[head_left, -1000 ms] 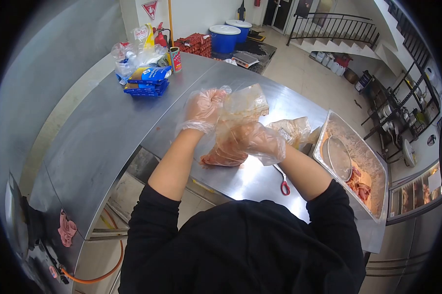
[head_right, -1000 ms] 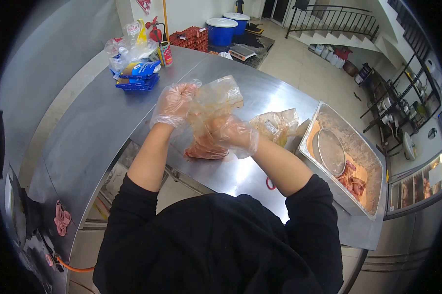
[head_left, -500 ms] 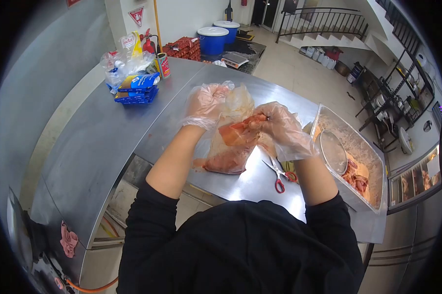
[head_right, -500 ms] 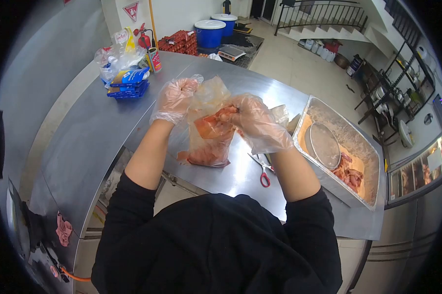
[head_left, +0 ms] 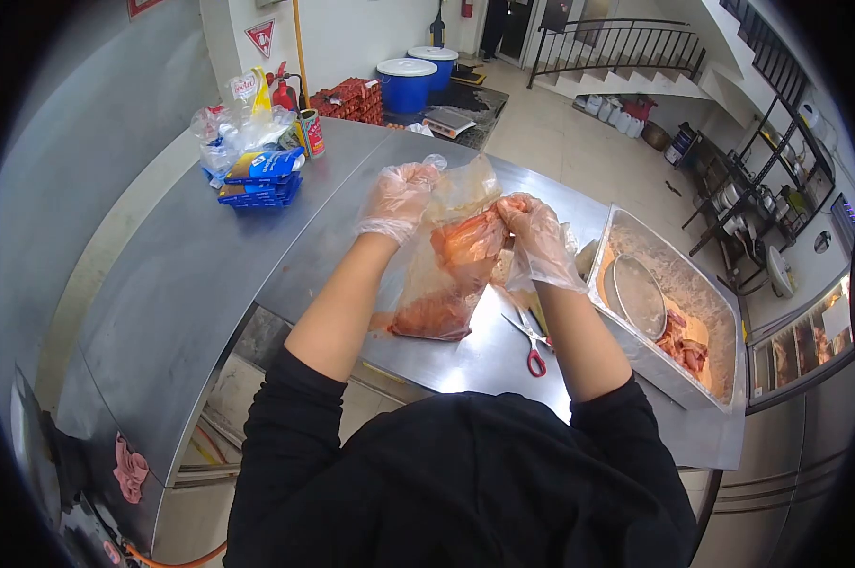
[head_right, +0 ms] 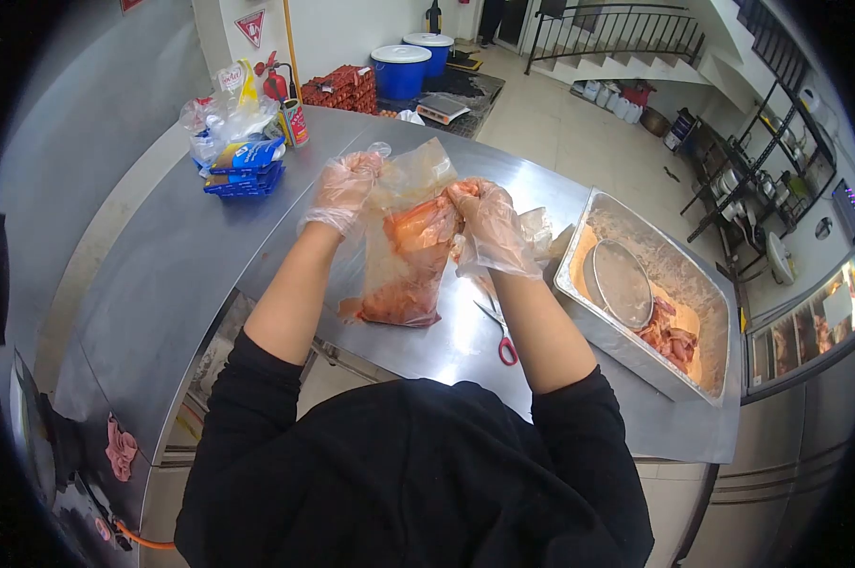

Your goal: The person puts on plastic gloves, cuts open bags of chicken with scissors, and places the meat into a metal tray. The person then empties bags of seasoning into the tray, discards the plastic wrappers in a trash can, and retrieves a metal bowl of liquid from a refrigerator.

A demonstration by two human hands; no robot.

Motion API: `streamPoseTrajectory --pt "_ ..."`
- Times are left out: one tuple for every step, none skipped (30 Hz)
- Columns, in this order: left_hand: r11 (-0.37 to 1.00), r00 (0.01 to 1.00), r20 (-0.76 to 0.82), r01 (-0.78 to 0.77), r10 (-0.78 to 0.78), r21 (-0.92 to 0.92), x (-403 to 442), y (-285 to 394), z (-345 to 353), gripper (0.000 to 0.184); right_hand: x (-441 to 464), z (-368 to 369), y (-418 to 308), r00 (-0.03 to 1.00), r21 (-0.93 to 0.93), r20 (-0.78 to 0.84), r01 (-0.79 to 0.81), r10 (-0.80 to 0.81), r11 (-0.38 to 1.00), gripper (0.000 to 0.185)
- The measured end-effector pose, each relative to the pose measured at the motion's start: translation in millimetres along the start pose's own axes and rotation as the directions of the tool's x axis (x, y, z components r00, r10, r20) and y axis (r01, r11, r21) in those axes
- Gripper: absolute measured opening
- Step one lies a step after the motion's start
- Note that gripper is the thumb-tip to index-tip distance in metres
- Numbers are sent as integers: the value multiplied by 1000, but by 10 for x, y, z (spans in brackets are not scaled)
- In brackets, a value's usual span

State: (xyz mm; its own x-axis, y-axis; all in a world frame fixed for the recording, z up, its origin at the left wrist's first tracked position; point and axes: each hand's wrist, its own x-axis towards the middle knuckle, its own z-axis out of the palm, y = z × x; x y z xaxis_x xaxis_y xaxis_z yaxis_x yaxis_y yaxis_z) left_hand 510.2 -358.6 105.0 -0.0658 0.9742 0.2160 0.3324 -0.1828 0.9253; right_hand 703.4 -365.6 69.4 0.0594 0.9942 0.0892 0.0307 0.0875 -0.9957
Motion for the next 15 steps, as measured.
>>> streamPoseTrajectory --pt "977 997 16 -75 80 -200 51 -187 67 26 -4 9 0 1000 22 -16 1 -1 1000 15" --pt "909 987 15 -144 162 -392 152 -521 193 27 -10 21 -6 999 45 -33 4 -3 999 14" --pt "851 972 45 -180 232 -494 141 -609 221 33 -17 35 -13 999 69 -49 7 -4 998 14" --pt "781 951 74 -200 300 -592 100 -626 228 40 -34 55 -17 999 121 -46 -1 7 993 14" --pt "762 922 149 -196 358 -617 -32 -669 258 51 -59 80 -20 999 174 -44 -9 17 985 14" --pt "744 882 223 -189 416 -642 -165 -646 266 62 -68 104 -28 999 227 -43 -14 25 974 13" --pt "792 882 305 -115 359 -600 -259 -644 273 66 -74 124 -31 998 184 -45 -26 34 983 13" --pt "833 874 384 -41 297 -552 -341 -644 287 70 -80 140 -32 998 140 -50 -38 45 989 13" --pt "868 858 459 32 231 -496 -387 -636 308 73 -89 150 -29 997 97 -56 -50 56 994 12" --pt "895 870 432 -23 238 -446 -407 -613 342 73 -101 156 -22 998 22 -54 40 -39 999 12" --pt "916 881 403 -77 247 -394 -418 -586 379 73 -108 168 -18 990 -53 -43 131 -134 990 12" --pt "932 891 373 -131 260 -337 -421 -568 410 73 -116 195 -29 974 -128 -25 222 -227 967 12" --pt "878 902 352 -57 249 -475 -408 -611 458 71 -180 235 -96 952 -101 -54 294 -300 950 16" --pt "799 914 332 15 233 -601 -380 -702 524 69 -178 233 -108 942 -102 -42 328 -333 939 16" --pt "698 925 318 85 210 -711 -384 -709 544 67 -184 233 -104 931 -102 -32 358 -363 928 15"
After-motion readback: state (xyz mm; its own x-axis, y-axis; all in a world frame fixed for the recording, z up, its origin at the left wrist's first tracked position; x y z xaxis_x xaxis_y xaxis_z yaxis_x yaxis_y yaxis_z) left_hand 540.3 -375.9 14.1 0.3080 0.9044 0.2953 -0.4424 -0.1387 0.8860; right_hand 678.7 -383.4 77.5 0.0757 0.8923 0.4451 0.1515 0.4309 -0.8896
